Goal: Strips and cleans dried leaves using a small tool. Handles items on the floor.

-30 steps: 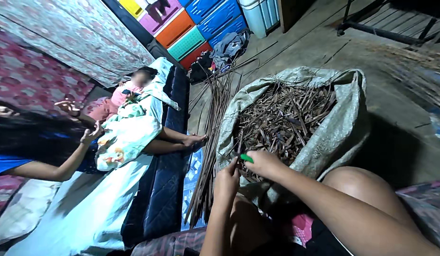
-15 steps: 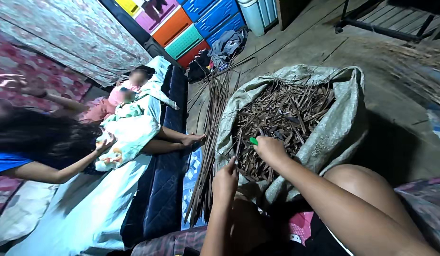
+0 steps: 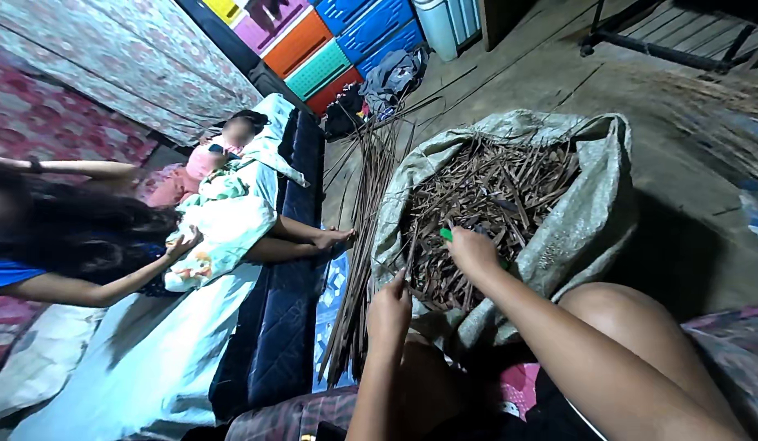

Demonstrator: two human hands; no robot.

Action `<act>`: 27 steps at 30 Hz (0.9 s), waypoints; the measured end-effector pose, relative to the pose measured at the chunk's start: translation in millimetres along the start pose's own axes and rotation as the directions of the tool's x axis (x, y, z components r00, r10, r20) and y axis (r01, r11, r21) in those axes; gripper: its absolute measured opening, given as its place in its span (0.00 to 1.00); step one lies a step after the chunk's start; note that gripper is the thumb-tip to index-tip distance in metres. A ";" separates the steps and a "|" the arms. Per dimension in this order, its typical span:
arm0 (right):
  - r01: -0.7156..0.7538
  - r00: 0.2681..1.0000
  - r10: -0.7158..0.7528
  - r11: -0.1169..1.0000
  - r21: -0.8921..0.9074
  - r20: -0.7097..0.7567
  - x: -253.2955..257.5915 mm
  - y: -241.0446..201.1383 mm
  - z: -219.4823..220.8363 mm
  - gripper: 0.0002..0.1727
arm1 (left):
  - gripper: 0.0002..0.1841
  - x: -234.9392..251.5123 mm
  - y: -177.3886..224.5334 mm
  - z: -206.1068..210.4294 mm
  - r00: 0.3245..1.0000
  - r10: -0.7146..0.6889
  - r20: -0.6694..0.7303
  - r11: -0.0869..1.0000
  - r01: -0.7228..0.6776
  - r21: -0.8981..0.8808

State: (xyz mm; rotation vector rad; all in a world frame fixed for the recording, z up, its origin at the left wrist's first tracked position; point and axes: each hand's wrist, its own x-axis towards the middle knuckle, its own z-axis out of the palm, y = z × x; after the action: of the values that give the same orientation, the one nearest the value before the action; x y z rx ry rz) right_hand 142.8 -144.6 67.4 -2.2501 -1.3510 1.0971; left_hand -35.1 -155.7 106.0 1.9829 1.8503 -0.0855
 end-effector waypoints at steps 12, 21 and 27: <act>0.181 0.968 -0.171 0.983 -0.042 0.186 -25.5 -11.8 13.7 0.21 | 0.21 4.2 2.7 -1.2 1.000 0.021 0.010 0.997 -0.020 -0.073; 0.179 0.984 -0.177 0.976 -0.121 0.027 -19.1 -14.9 9.8 0.19 | 0.20 1.6 7.6 -8.0 0.998 0.052 0.018 0.940 -0.043 -0.338; 0.190 0.980 -0.195 0.972 -0.139 -0.029 -17.0 -12.8 15.9 0.17 | 0.20 -3.3 3.7 4.6 0.999 0.039 0.020 0.892 -0.026 -0.452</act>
State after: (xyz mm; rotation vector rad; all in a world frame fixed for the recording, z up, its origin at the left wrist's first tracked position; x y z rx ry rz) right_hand 118.6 -154.5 72.2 -2.1637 -1.6319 0.9123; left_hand -30.8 -160.4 103.9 1.6730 1.6328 0.3007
